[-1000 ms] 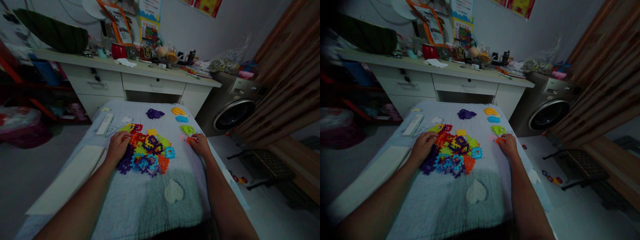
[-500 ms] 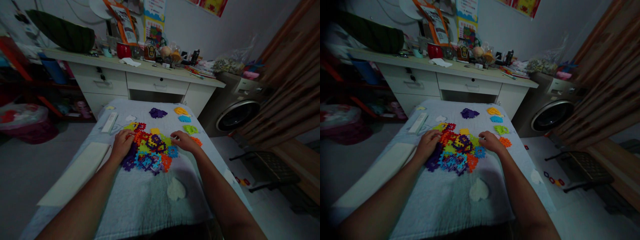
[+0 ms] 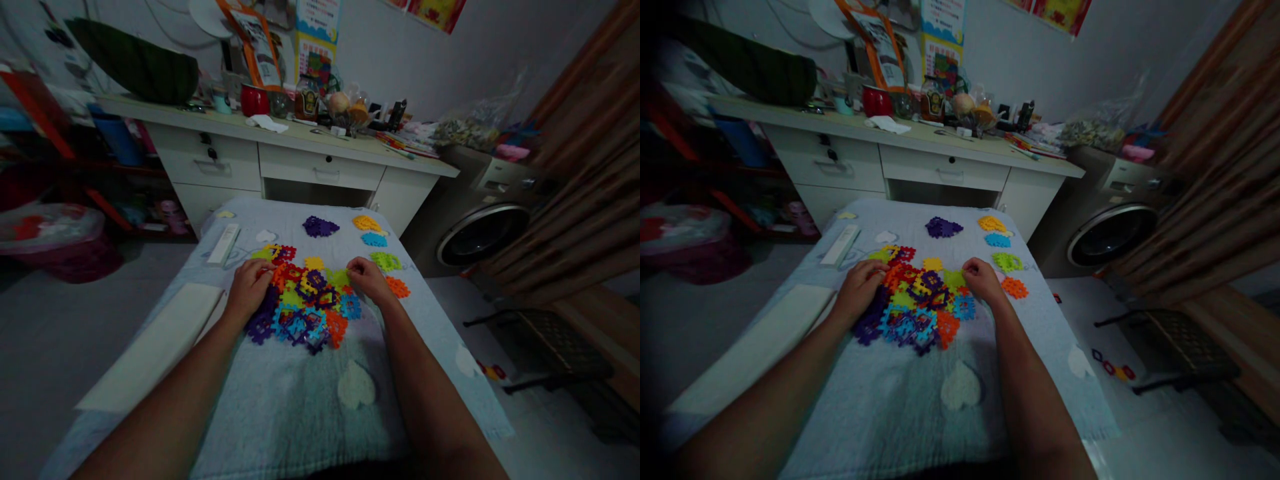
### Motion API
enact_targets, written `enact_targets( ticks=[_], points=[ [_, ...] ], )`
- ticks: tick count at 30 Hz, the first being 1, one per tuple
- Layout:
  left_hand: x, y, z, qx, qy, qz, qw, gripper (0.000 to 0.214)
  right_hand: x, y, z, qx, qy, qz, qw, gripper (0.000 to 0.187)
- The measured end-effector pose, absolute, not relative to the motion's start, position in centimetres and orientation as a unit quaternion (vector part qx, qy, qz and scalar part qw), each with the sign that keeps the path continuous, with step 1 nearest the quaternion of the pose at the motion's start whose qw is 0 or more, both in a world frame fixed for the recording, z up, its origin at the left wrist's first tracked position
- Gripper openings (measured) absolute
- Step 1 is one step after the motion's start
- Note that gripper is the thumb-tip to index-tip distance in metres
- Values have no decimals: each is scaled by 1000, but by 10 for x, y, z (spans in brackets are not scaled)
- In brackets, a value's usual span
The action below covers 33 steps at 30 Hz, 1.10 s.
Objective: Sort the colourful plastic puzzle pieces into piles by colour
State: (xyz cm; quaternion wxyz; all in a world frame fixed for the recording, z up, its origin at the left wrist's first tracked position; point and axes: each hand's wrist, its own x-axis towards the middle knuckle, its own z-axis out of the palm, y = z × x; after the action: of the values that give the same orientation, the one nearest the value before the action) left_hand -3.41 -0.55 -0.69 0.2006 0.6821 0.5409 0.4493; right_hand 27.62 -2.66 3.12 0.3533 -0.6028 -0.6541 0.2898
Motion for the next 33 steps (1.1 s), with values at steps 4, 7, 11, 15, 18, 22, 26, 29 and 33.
enact_targets(
  ticks=[4,7,11,15,18,22,26,29,33],
  points=[
    [-34,-7,-6,683,542,445,203,25,281,-24,26,-620,-621,208,431,11],
    [-34,-7,-5,680,545,446,203,24,282,-25,20,-642,-636,119,411,7],
    [-34,-7,-5,680,543,447,204,24,281,-28,14,-629,-681,92,363,19],
    [-34,-8,-4,683,540,445,209,24,282,-30,12,-622,-712,97,310,33],
    [-34,-7,-5,682,539,448,207,25,284,-29,11,-631,-723,97,264,51],
    [-34,-7,-6,685,538,447,206,24,287,-28,9,-639,-727,113,226,65],
    [-35,-6,-7,683,542,443,209,25,290,-24,4,-635,-731,120,219,62],
    [-35,-5,-9,685,539,442,210,26,297,-20,2,-622,-730,87,268,53],
    [-36,-4,-11,688,540,437,210,28,314,-17,10,-672,-660,-6,336,38]
  ],
)
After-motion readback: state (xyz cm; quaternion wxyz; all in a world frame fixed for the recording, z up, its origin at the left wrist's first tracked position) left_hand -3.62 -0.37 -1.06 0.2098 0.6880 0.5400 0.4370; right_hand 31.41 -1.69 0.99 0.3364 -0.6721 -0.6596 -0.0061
